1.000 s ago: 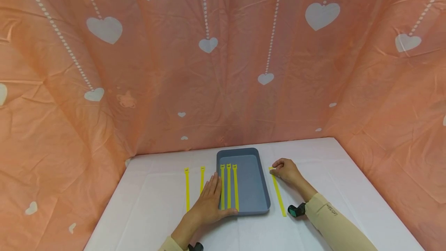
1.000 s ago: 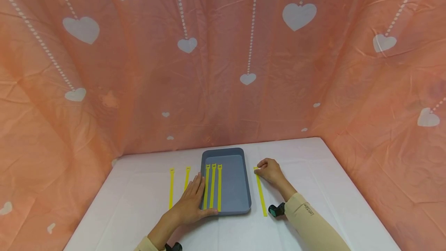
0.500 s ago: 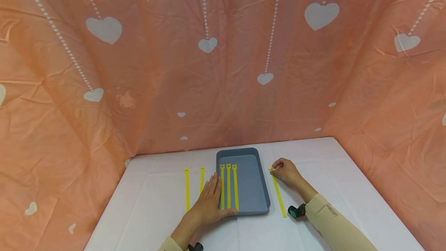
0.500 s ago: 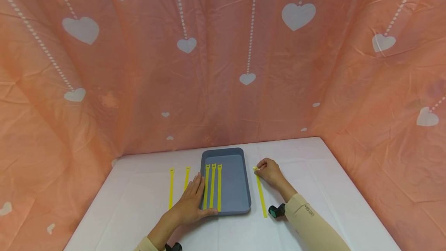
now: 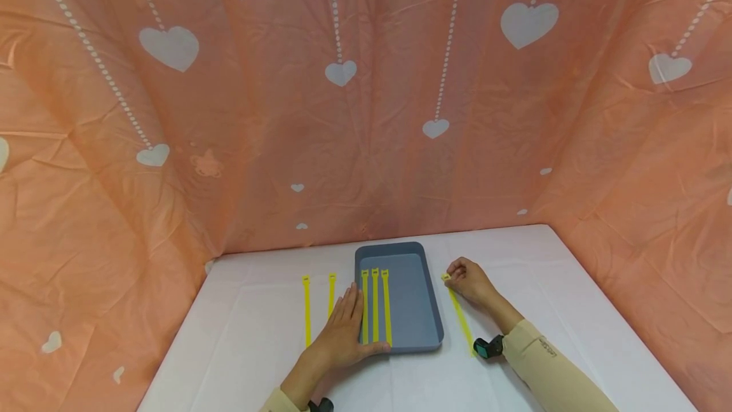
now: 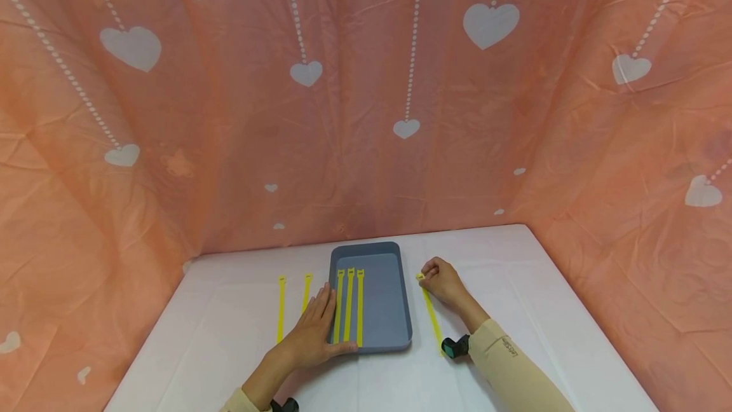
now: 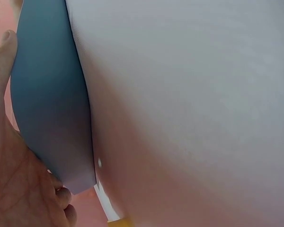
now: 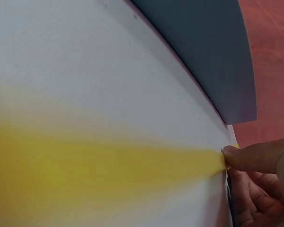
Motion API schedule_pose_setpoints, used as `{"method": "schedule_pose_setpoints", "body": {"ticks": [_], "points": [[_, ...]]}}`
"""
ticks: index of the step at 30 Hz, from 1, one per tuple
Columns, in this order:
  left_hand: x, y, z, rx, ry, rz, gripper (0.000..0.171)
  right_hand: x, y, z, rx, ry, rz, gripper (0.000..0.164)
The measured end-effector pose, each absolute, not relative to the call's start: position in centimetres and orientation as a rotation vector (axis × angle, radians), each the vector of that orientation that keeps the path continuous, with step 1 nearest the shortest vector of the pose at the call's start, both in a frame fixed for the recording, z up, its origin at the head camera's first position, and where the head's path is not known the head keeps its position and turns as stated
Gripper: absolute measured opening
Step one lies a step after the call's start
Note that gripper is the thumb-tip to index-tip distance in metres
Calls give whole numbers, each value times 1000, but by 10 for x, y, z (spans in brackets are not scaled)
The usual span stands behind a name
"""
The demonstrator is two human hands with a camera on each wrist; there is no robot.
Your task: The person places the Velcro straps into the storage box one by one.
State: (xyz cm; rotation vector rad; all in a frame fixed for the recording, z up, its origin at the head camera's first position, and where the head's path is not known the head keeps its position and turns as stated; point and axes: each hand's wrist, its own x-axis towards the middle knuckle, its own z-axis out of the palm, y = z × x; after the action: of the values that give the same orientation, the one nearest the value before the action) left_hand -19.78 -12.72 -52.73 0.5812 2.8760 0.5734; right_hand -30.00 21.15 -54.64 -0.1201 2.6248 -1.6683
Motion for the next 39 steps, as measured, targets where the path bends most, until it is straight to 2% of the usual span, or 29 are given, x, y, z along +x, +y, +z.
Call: {"method": "schedule_pose_setpoints", "body": {"ticks": [10,28,39], "points": [[-197,-127,-526,583,2864,590,134,-298,216,-547,-158,2548,-1706,26],[-196,-127,-524,589,2861,598,133,-297,224,-544,-79,2596,-1609,15],[-196,-128,-524,594,2858,604,132,-296,225,-539,-132,2415,-1847,15]]}}
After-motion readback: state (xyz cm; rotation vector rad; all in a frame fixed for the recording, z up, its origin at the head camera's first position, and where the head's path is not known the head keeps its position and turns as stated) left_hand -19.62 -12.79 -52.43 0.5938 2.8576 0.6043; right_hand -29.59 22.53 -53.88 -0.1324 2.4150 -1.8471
